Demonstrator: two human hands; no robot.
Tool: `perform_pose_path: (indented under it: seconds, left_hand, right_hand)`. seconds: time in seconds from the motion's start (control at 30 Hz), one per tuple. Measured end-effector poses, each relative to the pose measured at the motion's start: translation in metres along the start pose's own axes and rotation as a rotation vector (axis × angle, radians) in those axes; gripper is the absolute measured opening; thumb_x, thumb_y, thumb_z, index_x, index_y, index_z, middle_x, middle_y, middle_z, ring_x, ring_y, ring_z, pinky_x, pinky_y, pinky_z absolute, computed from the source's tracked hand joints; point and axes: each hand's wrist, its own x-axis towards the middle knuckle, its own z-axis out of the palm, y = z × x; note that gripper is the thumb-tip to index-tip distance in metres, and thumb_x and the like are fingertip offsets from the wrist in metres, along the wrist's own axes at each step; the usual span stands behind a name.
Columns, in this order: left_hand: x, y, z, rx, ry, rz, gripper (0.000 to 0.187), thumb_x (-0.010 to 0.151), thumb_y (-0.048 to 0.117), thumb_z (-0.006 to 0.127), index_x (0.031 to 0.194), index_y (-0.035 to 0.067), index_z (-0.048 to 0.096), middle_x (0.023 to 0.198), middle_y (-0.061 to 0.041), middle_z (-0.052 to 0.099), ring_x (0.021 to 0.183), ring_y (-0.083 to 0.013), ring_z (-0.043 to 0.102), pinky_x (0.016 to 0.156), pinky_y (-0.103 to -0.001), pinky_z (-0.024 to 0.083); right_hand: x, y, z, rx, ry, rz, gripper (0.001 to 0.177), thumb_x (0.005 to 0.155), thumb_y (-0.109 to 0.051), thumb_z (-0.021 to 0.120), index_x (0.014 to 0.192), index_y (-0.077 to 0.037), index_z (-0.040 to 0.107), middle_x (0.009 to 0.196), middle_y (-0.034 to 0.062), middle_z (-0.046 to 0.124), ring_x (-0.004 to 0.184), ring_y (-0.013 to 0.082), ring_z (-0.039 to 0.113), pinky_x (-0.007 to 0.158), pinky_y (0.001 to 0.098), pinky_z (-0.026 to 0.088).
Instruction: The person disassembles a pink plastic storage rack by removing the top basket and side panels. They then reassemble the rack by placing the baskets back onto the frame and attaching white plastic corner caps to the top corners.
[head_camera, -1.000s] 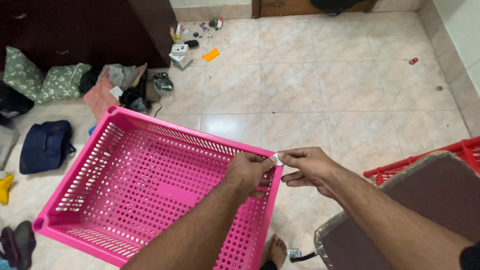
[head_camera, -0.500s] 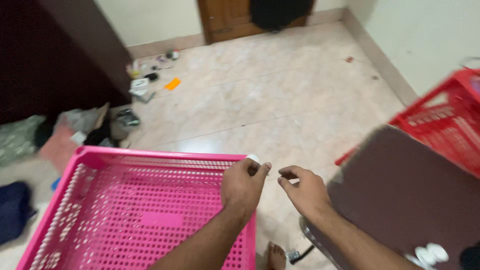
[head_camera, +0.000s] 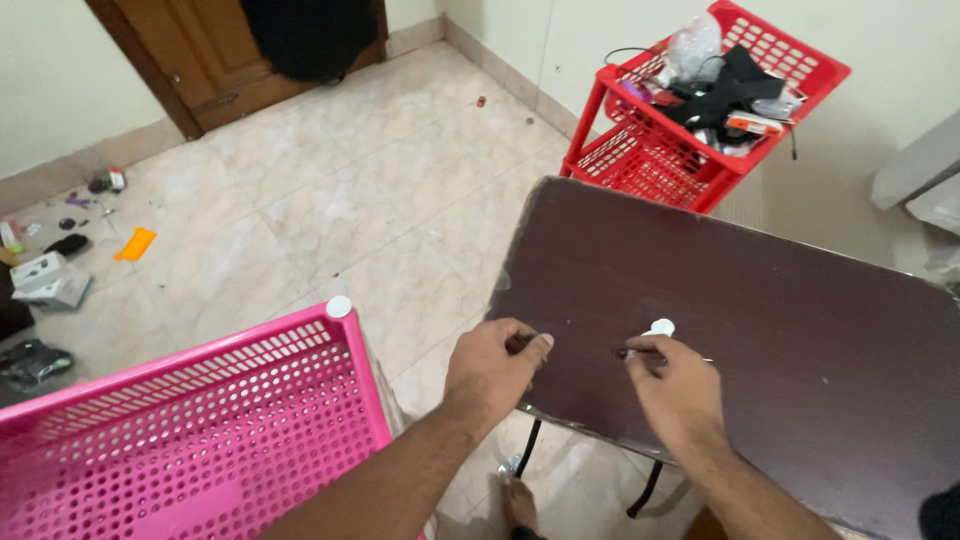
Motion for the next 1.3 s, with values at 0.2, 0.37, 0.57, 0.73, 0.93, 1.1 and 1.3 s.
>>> perform_pose_path:
  seconds: [0.2,0.37,0.57,0.73,0.93,1.1,1.3]
  left_hand:
    - [0.006,0.012,0.039,0.052,-0.056,-0.014,0.024,0.091,0.031,0.072,0.099,0.009,0.078,0.081,-0.003,0.079,0.063,-0.0143,0.074,0.065,-0.031,0.060]
    - [0.018,0.023,0.070,0.109,-0.033,-0.065,0.022,0.091,0.030,0.073,0.101,0.011,0.079,0.083,-0.003,0.079,0.065,-0.0147,0.075,0.067,-0.031,0.060]
    - [0.034,0.038,0.101,0.186,-0.008,-0.124,0.021,0.091,0.030,0.072,0.102,0.013,0.079,0.089,-0.003,0.080,0.077,-0.0129,0.075,0.076,-0.029,0.058]
    - [0.040,0.048,0.119,0.125,0.010,-0.183,0.021,0.091,0.029,0.071,0.103,0.013,0.078,0.088,-0.003,0.080,0.077,-0.0151,0.077,0.076,-0.030,0.060]
    - [0.047,0.052,0.131,0.121,0.092,-0.147,0.021,0.089,0.028,0.074,0.100,0.011,0.080,0.086,-0.004,0.080,0.078,-0.0148,0.077,0.075,-0.030,0.059]
    - [0.041,0.050,0.130,0.115,0.111,-0.142,0.022,0.088,0.027,0.073,0.100,0.010,0.079,0.087,-0.005,0.080,0.080,-0.0165,0.078,0.077,-0.030,0.060]
    - [0.026,0.049,0.120,0.142,0.145,-0.178,0.023,0.090,0.029,0.071,0.103,0.011,0.079,0.092,-0.004,0.080,0.087,-0.0165,0.076,0.083,-0.030,0.058]
  right_hand:
    - [0.052,0.057,-0.025,-0.116,0.188,-0.313,0.030,0.094,-0.015,0.062,0.123,-0.014,0.072,0.124,0.0092,0.071,0.107,0.0243,0.071,0.095,0.0399,0.057]
    - [0.098,0.079,-0.034,-0.246,0.065,-0.405,0.040,0.095,-0.009,0.057,0.131,-0.022,0.068,0.142,0.0030,0.060,0.125,0.0277,0.060,0.110,0.0414,0.048]
    - [0.141,0.088,-0.038,-0.418,-0.117,-0.523,0.048,0.092,-0.009,0.059,0.137,-0.025,0.062,0.149,-0.0012,0.052,0.133,0.0270,0.052,0.115,0.0410,0.043]
    - [0.159,0.093,-0.040,-0.464,-0.222,-0.552,0.045,0.093,-0.012,0.060,0.136,-0.025,0.062,0.141,-0.0016,0.057,0.130,0.0248,0.055,0.114,0.0395,0.045]
    - [0.169,0.097,-0.045,-0.518,-0.171,-0.599,0.034,0.096,-0.018,0.060,0.130,-0.017,0.064,0.128,0.0035,0.062,0.120,0.0256,0.062,0.108,0.0407,0.050]
    - [0.172,0.093,-0.051,-0.540,-0.230,-0.494,0.034,0.099,-0.027,0.059,0.130,-0.017,0.063,0.123,0.0034,0.064,0.116,0.0238,0.065,0.106,0.0411,0.052]
    - [0.169,0.090,-0.052,-0.565,-0.176,-0.478,0.032,0.100,-0.037,0.057,0.124,-0.020,0.070,0.125,0.0021,0.064,0.116,0.0236,0.066,0.101,0.0415,0.055]
